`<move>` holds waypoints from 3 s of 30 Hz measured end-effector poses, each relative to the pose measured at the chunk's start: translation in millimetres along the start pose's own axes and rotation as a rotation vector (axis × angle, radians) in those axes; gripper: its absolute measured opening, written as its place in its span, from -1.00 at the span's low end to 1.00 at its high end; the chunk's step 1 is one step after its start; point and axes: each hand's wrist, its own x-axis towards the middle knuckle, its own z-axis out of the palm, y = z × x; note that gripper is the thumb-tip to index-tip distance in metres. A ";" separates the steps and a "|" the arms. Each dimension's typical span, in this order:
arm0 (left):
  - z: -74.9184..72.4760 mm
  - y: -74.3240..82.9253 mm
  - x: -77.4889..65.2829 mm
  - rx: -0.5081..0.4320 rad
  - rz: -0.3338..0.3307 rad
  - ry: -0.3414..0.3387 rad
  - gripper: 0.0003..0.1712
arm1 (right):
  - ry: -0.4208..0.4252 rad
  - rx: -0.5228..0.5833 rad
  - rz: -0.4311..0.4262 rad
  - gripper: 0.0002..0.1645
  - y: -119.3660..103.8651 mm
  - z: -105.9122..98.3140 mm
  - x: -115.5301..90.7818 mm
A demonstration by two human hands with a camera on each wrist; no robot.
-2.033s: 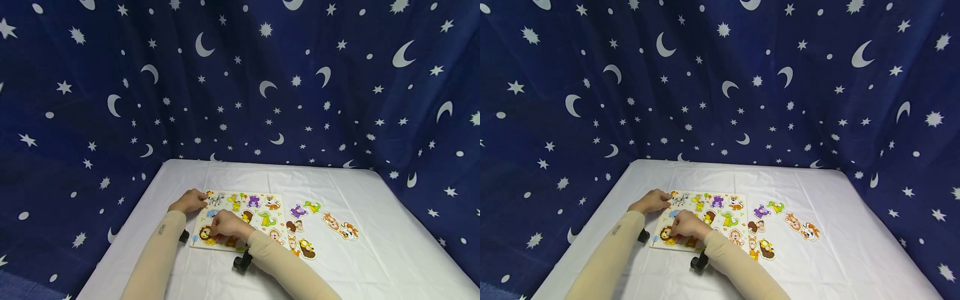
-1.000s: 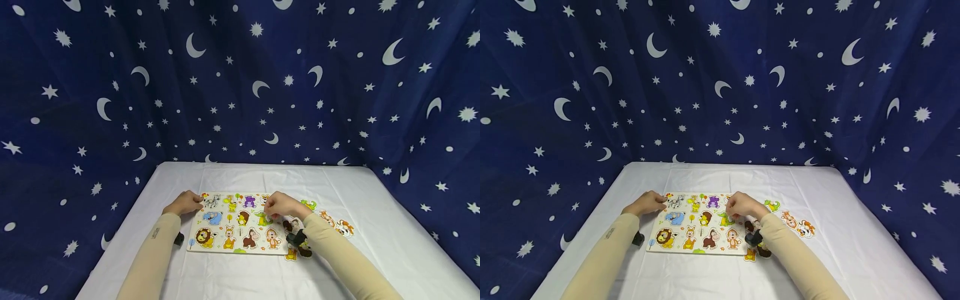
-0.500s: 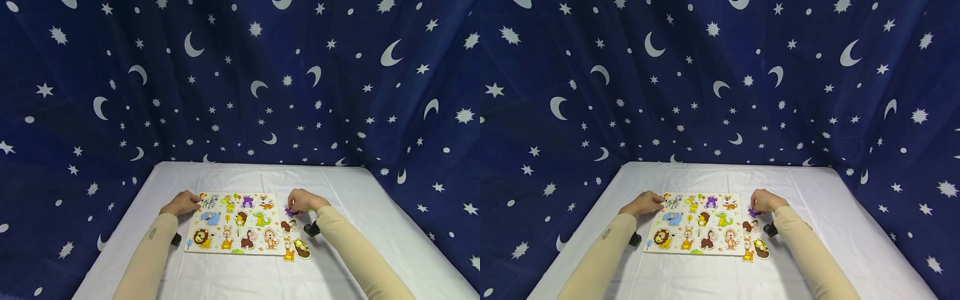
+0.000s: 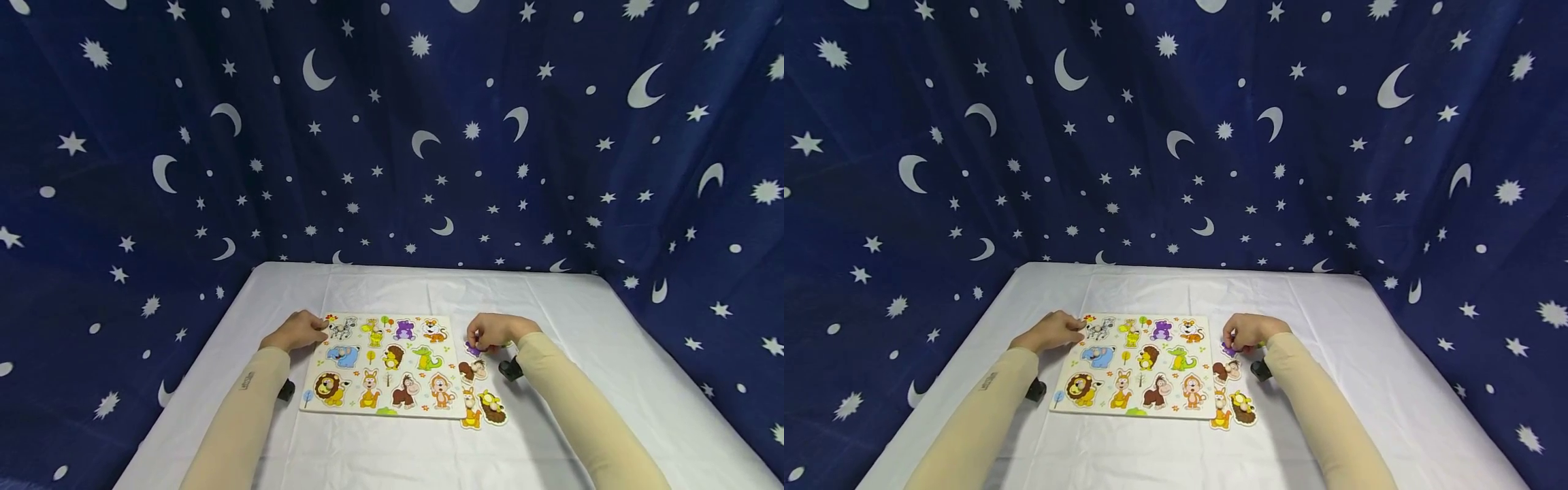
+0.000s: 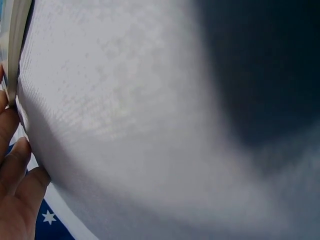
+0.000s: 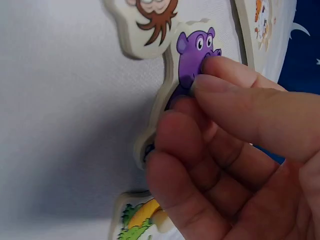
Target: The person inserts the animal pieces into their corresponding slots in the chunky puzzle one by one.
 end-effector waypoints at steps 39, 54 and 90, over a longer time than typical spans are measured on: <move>2.3 3.3 -2.0 -0.015 -0.027 0.010 -0.48 | 0.288 0.149 0.106 -0.87 15.1 2.5 -4.6; 1.3 1.7 -3.3 -0.018 -0.016 0.018 -0.49 | 0.339 0.521 0.054 -0.93 -3.6 5.6 8.3; 6.8 2.1 -2.7 -0.031 -0.035 0.041 -0.50 | 0.341 0.826 0.139 -0.87 -46.3 25.0 52.2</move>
